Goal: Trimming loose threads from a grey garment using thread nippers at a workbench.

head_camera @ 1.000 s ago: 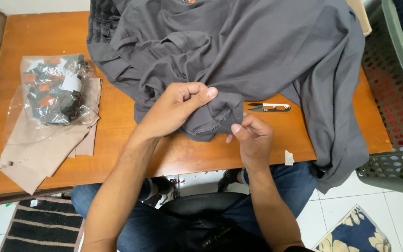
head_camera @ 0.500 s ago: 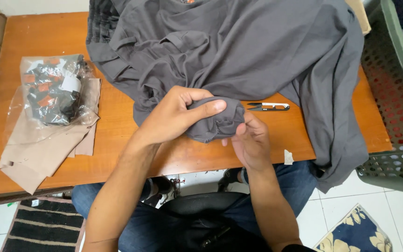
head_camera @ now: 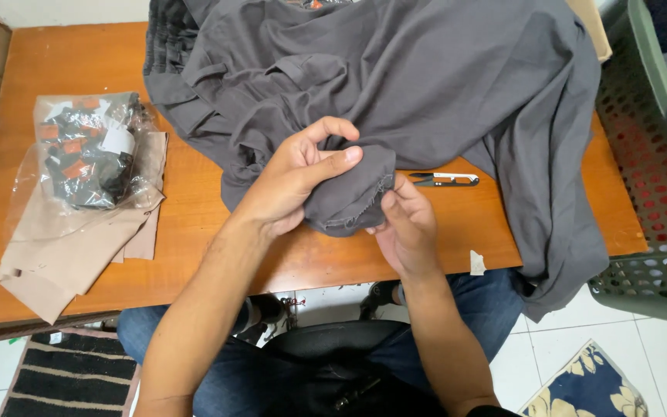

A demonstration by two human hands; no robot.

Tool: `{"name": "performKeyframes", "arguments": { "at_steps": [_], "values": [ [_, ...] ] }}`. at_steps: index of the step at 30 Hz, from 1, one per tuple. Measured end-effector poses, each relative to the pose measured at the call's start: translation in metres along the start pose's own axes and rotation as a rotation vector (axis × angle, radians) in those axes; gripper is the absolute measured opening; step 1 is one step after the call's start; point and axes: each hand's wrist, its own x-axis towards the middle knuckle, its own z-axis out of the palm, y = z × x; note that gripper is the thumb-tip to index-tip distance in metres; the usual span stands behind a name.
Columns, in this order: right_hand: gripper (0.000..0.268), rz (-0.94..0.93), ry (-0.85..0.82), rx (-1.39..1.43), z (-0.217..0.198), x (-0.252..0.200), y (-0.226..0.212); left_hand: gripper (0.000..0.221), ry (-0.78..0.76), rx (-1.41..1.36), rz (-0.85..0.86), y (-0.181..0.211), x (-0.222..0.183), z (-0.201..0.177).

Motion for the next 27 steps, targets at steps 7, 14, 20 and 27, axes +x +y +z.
{"name": "performKeyframes", "arguments": {
  "at_steps": [7,14,20,27],
  "values": [
    [0.014,-0.088,0.038,-0.273,-0.020,0.005,-0.002,0.024,-0.062,0.355,0.033,0.033,-0.011,0.026],
    [0.021,-0.212,-0.071,-1.367,-0.043,0.014,-0.069,0.018,-0.137,0.672,0.140,0.044,-0.014,0.036],
    [0.034,0.030,-0.167,-1.846,-0.071,0.017,-0.083,0.022,-0.238,0.664,0.088,0.044,-0.001,0.026],
    [0.025,0.054,-0.269,-1.875,-0.086,0.026,-0.076,0.023,-0.195,0.220,-0.200,0.002,0.032,-0.029]
  ]
}}
